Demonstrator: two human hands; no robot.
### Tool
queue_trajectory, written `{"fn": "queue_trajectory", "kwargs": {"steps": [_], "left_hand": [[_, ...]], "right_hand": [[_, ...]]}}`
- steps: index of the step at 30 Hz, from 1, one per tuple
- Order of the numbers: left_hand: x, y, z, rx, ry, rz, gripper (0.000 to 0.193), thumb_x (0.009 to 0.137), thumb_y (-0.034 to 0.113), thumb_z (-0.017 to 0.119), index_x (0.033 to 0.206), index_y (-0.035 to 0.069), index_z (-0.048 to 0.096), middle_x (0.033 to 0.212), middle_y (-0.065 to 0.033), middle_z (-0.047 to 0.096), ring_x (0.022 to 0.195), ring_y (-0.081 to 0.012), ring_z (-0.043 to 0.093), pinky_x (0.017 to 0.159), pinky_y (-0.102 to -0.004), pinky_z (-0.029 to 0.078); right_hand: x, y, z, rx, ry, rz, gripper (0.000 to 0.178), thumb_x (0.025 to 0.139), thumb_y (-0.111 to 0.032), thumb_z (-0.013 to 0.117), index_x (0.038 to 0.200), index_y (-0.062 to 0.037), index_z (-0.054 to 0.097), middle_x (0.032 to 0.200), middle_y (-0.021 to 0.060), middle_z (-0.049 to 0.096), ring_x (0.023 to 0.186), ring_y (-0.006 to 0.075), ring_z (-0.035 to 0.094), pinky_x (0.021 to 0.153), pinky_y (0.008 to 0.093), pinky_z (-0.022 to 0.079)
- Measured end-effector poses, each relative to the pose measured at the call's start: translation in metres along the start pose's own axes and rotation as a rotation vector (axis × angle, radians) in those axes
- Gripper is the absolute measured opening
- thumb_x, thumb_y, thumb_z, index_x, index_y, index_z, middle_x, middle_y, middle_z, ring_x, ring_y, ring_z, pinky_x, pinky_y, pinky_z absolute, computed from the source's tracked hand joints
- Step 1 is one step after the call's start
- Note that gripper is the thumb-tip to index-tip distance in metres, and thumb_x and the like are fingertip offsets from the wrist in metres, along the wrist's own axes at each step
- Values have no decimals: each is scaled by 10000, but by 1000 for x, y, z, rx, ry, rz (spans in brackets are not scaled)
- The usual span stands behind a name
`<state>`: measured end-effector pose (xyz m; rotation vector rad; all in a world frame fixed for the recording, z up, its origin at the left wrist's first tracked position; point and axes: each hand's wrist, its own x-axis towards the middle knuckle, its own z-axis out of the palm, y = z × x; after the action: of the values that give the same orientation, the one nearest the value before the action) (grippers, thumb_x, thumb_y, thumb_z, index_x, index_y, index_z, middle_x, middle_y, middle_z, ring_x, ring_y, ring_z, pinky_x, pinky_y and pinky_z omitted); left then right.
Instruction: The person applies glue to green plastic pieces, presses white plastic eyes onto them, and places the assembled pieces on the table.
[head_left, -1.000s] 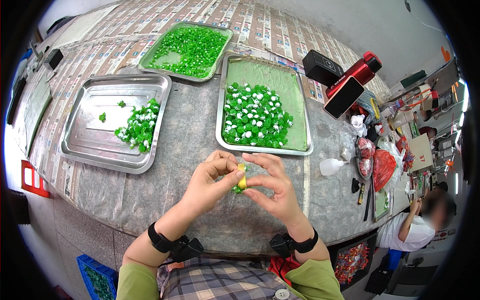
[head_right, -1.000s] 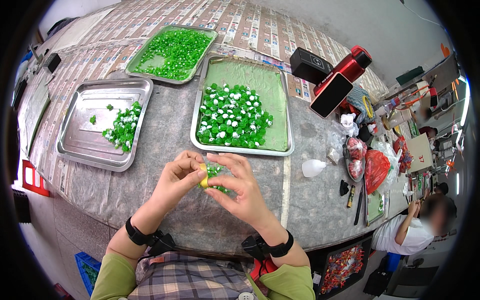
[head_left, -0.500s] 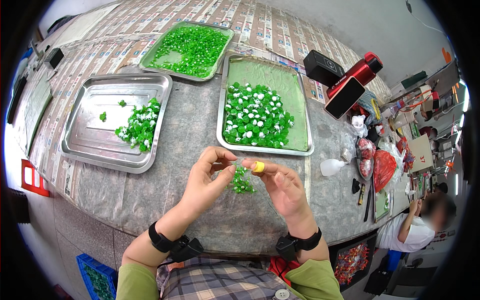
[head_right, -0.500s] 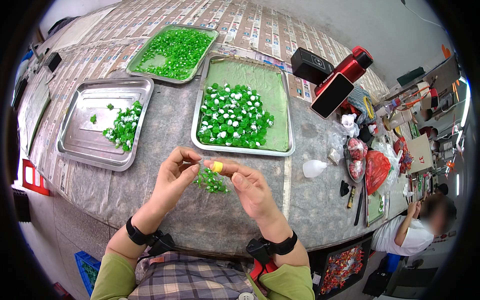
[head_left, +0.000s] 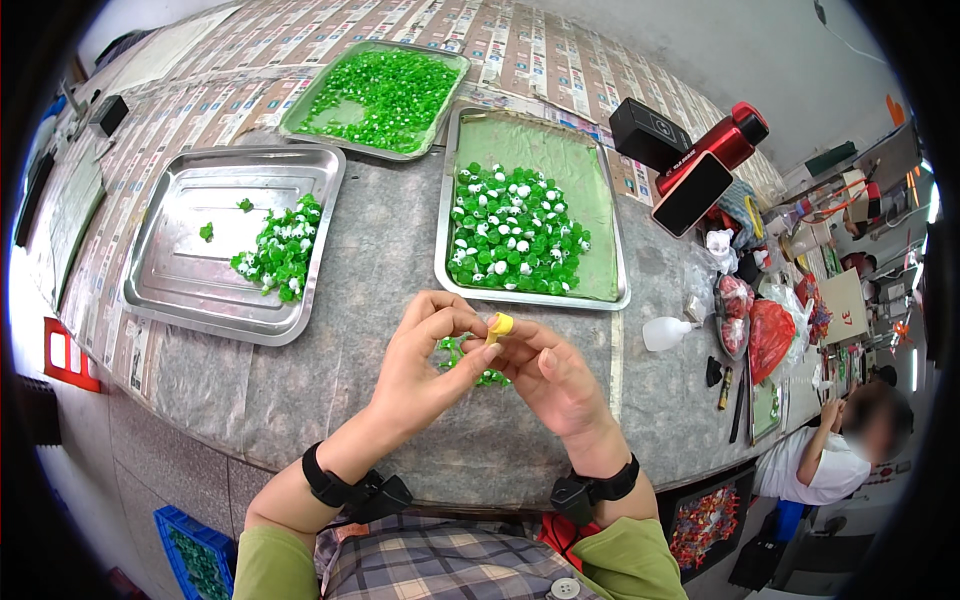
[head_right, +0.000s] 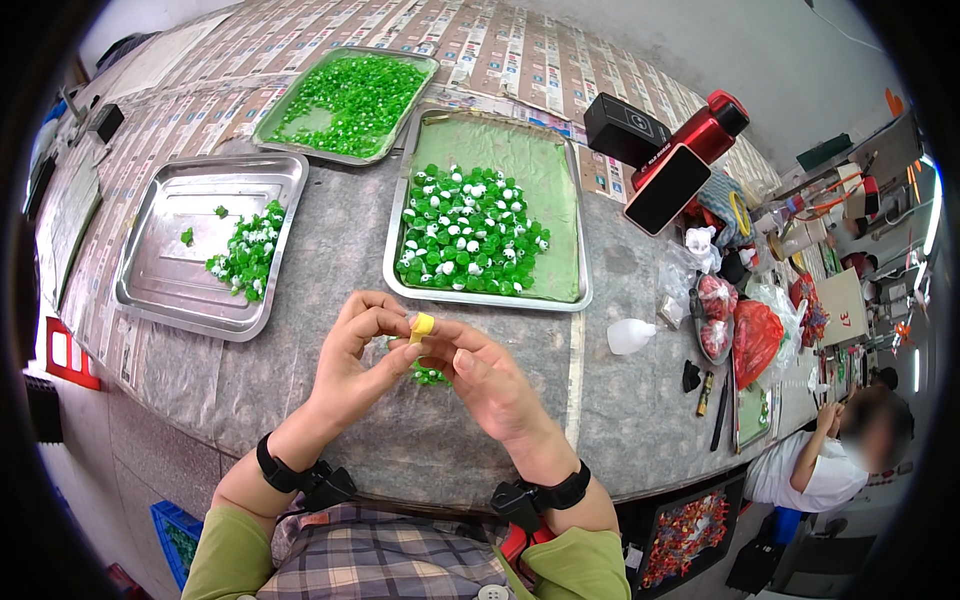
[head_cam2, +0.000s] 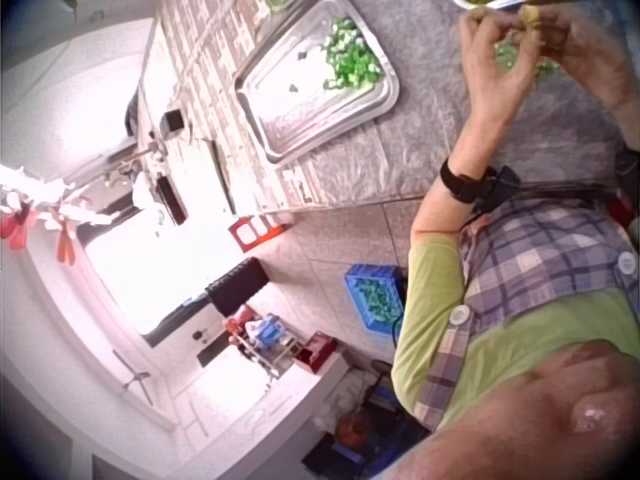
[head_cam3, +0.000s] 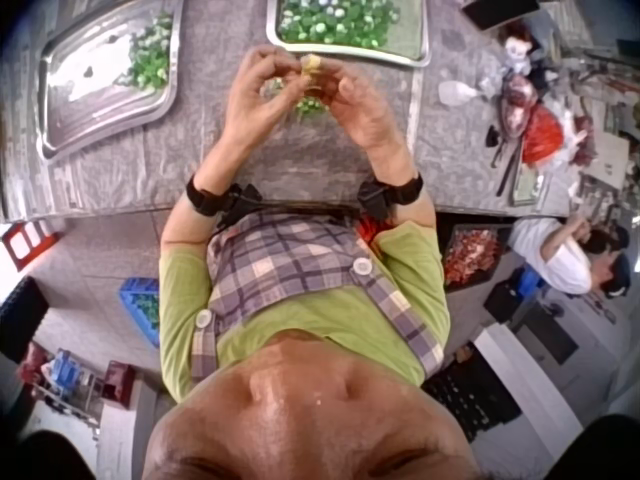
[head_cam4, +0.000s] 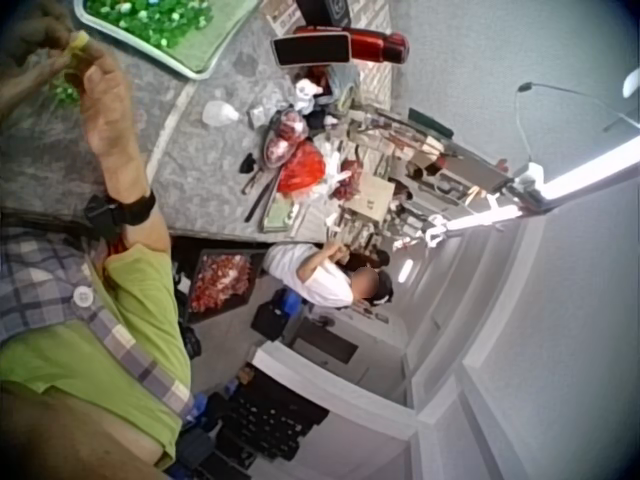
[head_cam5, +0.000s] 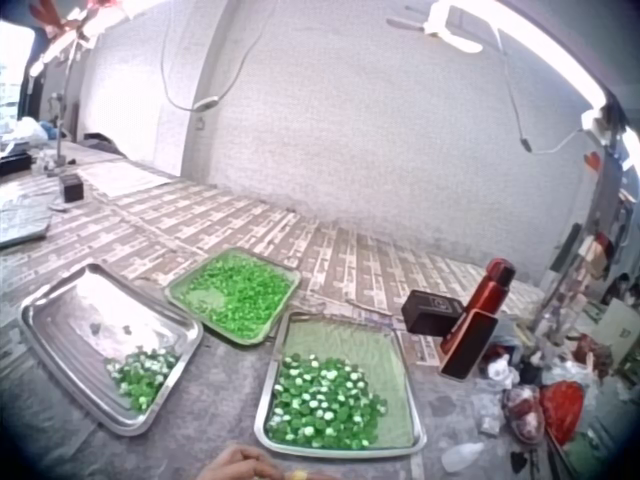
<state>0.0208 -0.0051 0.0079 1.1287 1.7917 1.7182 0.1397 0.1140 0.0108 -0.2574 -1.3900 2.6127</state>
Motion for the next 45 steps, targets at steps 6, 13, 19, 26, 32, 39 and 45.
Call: {"fn": "queue_trajectory", "kwargs": {"steps": [6,13,19,26,32,39,45], "left_hand": [[-2,-2,-2,-88,-26,-64,99,722,102,619,763,34,560,965,-54,434,915,-125,449,806,-265,370],[-3,-5,0,-131,-68,-66,80,731,86,616,766,40,562,974,-44,431,918,-124,447,809,-264,370],[2,2,-3,-117,45,-104,118,724,84,628,809,40,559,986,-48,439,929,-143,459,823,-273,371],[-1,-1,0,15,11,7,99,714,88,636,767,36,571,957,-53,465,919,-152,464,815,-275,368],[-1,-11,1,-122,-1,-45,123,717,109,651,784,29,585,971,-60,475,918,-159,464,806,-278,374],[-1,-14,1,-335,-15,-161,165,710,158,670,812,36,622,987,-63,496,939,-168,461,812,-282,377],[-1,-16,0,-316,-13,-186,151,702,166,676,769,41,627,956,-54,508,933,-166,463,800,-281,380]], "right_hand": [[0,1,-3,-11,-66,-17,554,811,-363,520,1232,-39,365,1143,87,483,1065,181,444,919,340,310],[2,1,-9,-64,-55,-20,638,784,-453,524,1246,-47,357,1167,99,466,1082,172,421,911,324,301],[0,-3,-8,-46,-79,-3,655,784,-494,495,1197,8,408,1199,108,444,1108,171,394,930,301,282],[0,-1,-6,-57,-75,-9,646,803,-483,475,1193,28,409,1214,106,432,1136,179,372,958,312,258],[1,2,-6,-302,-67,-123,541,810,-426,495,1167,-20,464,1225,120,421,1187,233,318,993,370,201],[3,-5,-4,-782,-21,-256,445,785,-363,549,1128,-81,518,1217,101,434,1203,273,292,992,405,191],[2,-8,-4,-918,-41,-276,426,792,-365,539,1112,-84,535,1222,102,430,1198,277,299,990,406,192]]}}
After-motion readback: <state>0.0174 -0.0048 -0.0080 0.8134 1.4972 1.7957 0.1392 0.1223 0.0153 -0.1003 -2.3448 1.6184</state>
